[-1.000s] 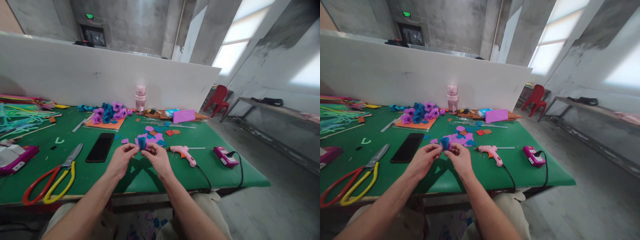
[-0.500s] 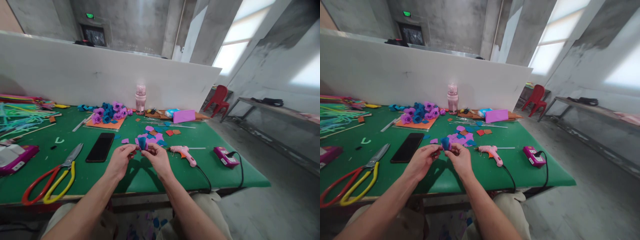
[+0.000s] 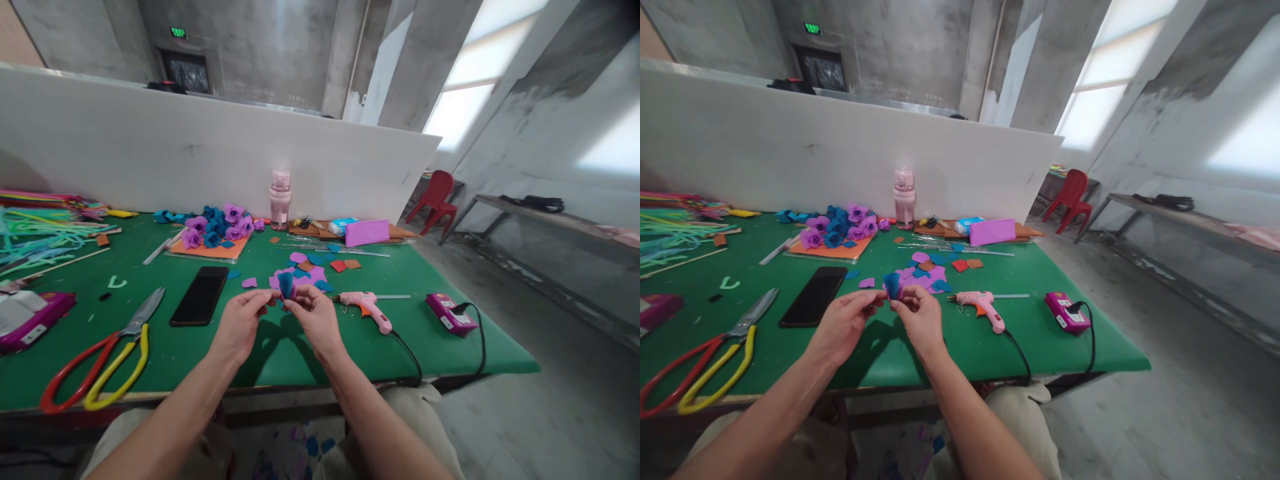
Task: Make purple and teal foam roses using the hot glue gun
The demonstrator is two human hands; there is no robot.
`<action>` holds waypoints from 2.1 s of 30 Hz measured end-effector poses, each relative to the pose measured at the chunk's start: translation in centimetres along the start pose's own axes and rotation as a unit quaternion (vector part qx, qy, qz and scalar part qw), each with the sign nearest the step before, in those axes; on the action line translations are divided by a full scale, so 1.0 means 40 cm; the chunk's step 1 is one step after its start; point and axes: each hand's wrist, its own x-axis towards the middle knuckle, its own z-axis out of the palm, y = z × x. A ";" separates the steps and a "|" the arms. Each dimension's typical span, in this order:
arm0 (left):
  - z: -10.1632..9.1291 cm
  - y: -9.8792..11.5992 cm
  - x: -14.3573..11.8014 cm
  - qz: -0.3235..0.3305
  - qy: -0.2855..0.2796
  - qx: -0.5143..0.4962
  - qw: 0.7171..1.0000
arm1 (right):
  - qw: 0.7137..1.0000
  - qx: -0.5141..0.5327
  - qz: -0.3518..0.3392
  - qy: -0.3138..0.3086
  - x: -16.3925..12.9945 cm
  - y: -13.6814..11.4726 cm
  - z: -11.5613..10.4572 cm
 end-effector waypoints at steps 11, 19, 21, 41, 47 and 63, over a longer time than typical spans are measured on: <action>-0.001 0.011 -0.003 0.023 -0.033 -0.040 0.998 | 0.999 0.030 0.036 0.018 0.003 0.009 -0.001; -0.040 -0.012 0.026 -0.026 -0.022 0.075 0.997 | 0.970 0.189 0.154 -0.015 -0.003 -0.009 -0.013; -0.036 -0.018 0.025 -0.030 -0.049 0.092 0.994 | 0.965 0.200 0.166 -0.022 -0.005 -0.010 -0.014; -0.024 -0.015 0.013 -0.002 -0.105 0.042 0.994 | 0.980 0.130 0.124 -0.090 -0.010 -0.016 -0.014; -0.026 0.001 -0.004 0.061 -0.116 0.100 0.986 | 0.987 0.056 0.061 -0.137 -0.009 -0.036 -0.025; -0.010 -0.014 -0.012 0.055 -0.085 -0.011 0.995 | 0.990 0.006 0.010 -0.140 -0.009 -0.034 -0.035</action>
